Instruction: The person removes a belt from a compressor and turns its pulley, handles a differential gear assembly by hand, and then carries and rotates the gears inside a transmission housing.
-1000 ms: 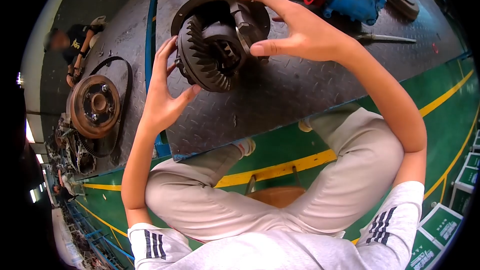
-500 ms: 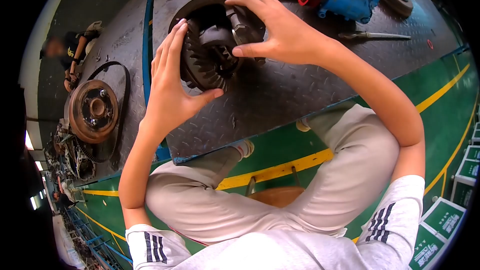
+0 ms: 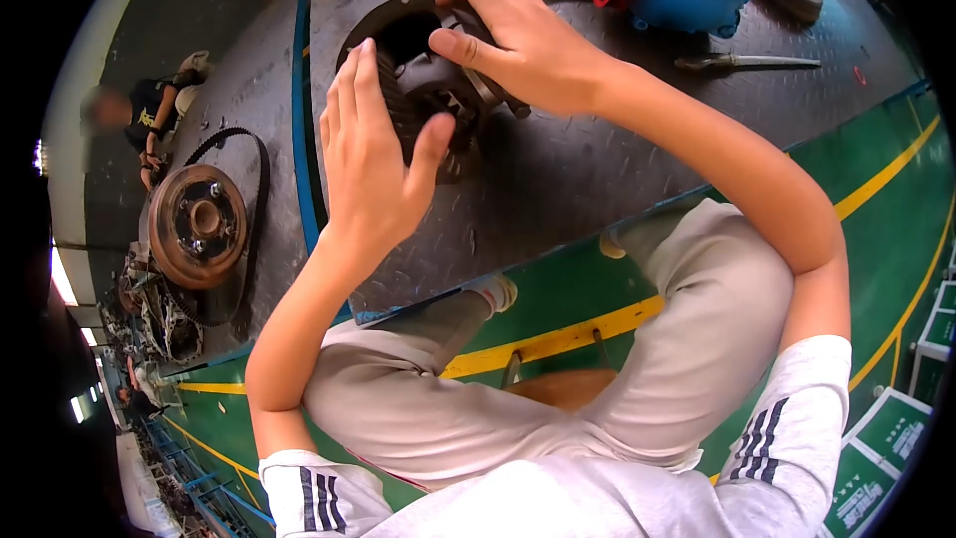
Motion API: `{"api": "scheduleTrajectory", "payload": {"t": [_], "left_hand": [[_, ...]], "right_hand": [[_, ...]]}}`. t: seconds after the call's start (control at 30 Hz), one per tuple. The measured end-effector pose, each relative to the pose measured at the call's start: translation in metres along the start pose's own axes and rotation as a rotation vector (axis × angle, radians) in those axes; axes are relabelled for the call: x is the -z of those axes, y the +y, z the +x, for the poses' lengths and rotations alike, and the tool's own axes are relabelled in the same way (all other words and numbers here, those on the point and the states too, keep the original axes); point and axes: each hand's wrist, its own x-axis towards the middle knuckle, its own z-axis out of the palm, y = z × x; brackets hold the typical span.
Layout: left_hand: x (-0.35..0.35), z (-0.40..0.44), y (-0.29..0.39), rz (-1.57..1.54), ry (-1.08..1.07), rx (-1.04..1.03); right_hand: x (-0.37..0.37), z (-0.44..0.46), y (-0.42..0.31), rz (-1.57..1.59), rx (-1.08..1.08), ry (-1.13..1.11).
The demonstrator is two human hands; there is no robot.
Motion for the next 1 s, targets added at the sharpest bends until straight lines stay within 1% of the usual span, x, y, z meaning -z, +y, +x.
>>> {"api": "scheduleTrajectory", "payload": {"t": [0.07, 0.13, 0.2, 0.23, 0.27, 0.33, 0.37, 0.43, 0.5, 0.57, 0.6, 0.67, 0.77, 0.8, 0.83, 0.93, 1.0], "left_hand": [[-0.011, 0.005, -0.002, -0.03, 0.072, 0.068], [-0.012, 0.01, -0.006, -0.065, 0.073, 0.076], [-0.011, 0.015, -0.01, 0.088, 0.11, 0.022], [-0.01, 0.018, -0.007, 0.121, 0.173, 0.017], [-0.01, 0.02, -0.007, 0.119, 0.172, 0.018], [-0.013, 0.021, -0.01, 0.122, 0.244, -0.064], [-0.014, 0.022, -0.013, 0.085, 0.212, -0.072], [-0.014, 0.023, -0.018, 0.065, 0.177, -0.074], [-0.014, 0.025, -0.021, 0.04, 0.144, -0.08], [-0.014, 0.027, -0.024, -0.179, 0.064, 0.143], [-0.017, 0.033, -0.033, -0.432, 0.083, 0.274], [-0.019, 0.045, -0.042, -0.487, 0.042, 0.3], [-0.017, 0.061, -0.05, -0.637, -0.07, 0.398], [-0.016, 0.063, -0.052, -0.684, -0.107, 0.429], [-0.016, 0.06, -0.054, -0.687, -0.11, 0.427], [-0.019, 0.044, -0.056, -0.409, -0.061, 0.286], [-0.018, 0.043, -0.057, -0.382, -0.051, 0.267]], "right_hand": [[0.002, 0.003, 0.0, -0.043, 0.012, 0.004], [0.009, 0.003, -0.003, -0.048, 0.015, -0.058], [0.01, 0.003, -0.003, -0.086, 0.017, -0.052], [0.009, 0.002, -0.004, -0.117, 0.02, -0.047], [0.008, 0.003, -0.004, -0.118, 0.018, -0.047], [0.006, 0.003, -0.004, -0.105, 0.035, 0.043], [0.004, 0.001, 0.0, -0.102, 0.033, 0.04], [0.001, 0.001, 0.008, -0.191, 0.074, 0.097], [0.004, 0.002, 0.006, -0.208, 0.06, 0.062], [0.01, 0.004, 0.003, -0.228, 0.039, 0.034], [0.011, 0.007, 0.001, -0.171, 0.006, 0.022], [0.01, 0.012, 0.002, -0.117, -0.033, 0.009], [0.008, 0.018, 0.004, -0.182, 0.051, 0.092], [0.009, 0.017, 0.005, -0.184, 0.048, 0.092], [0.01, 0.017, 0.005, -0.193, 0.068, 0.099], [0.014, 0.015, 0.003, -0.175, 0.073, 0.103], [0.015, 0.012, -0.002, -0.142, 0.058, 0.095]]}}
